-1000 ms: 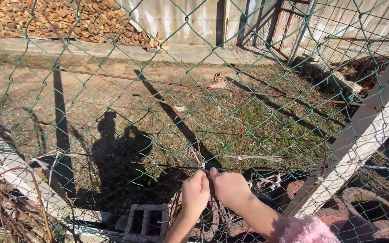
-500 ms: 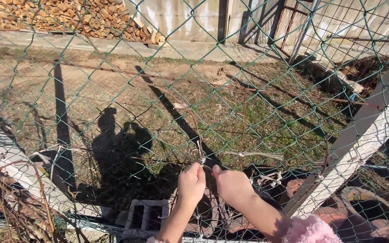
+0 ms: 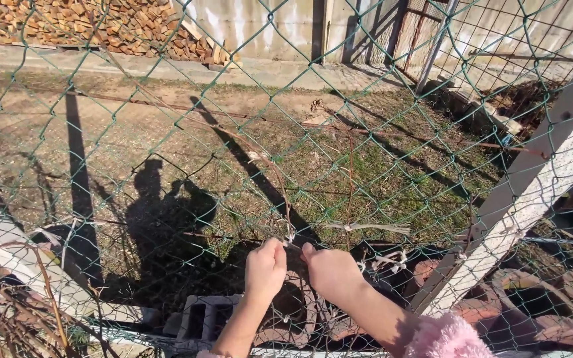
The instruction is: Securing plant vines to a wire mesh fence using strips of material and a knife to cut them.
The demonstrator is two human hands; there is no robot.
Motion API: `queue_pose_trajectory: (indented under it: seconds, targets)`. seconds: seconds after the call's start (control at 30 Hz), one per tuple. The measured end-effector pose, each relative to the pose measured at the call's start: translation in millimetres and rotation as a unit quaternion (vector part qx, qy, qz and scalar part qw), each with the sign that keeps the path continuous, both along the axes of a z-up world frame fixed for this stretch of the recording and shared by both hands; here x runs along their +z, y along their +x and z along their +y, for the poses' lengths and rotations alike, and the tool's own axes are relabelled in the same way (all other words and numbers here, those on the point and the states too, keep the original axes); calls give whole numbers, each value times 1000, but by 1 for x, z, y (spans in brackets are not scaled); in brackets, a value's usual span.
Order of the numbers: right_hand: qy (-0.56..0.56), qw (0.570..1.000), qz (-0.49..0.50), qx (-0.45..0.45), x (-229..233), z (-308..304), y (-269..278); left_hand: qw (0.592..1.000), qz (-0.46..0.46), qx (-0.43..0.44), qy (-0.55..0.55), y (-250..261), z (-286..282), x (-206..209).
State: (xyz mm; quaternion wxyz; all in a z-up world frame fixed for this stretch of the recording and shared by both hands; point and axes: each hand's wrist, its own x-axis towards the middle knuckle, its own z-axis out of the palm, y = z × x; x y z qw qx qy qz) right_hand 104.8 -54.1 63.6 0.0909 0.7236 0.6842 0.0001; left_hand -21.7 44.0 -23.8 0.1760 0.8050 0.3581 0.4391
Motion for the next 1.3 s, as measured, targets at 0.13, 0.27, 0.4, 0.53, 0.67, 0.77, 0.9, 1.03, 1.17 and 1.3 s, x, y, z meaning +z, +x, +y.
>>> queue_pose_trajectory:
  seconds: [0.13, 0.27, 0.4, 0.53, 0.67, 0.77, 0.9, 1.03, 1.17, 1.3]
  targets:
    - [49, 999, 13, -1, -15, 10, 8, 1000, -5, -18, -14, 5, -7, 4]
    - [29, 999, 26, -1, -2, -1, 0, 999, 17, -14, -28, -12, 7, 7]
    - [81, 997, 18, 5, -49, 5, 8, 1000, 19, -16, 5, 0, -19, 17]
    - [-80, 992, 87, -35, -133, -38, 0, 996, -91, -7, 14, -43, -16, 63]
    - [-50, 905, 363, -216, -82, -73, 1, 967, -179, -31, -180, -59, -22, 62]
    - [51, 585, 670, -454, -16, -87, -19, 871, -322, -143, -344, -52, -54, 87]
    - [311, 601, 680, -282, -35, -74, -10, 836, -319, -203, -398, -21, -91, 124]
    - [407, 599, 675, -138, -15, -56, -17, 728, -427, -288, -452, 1, -108, 145]
    - [443, 580, 670, -135, 18, -45, -27, 693, -498, -270, -445, 19, -95, 167]
    - [446, 591, 663, -112, 61, -36, -24, 785, -410, -222, -409, -1, -60, 221]
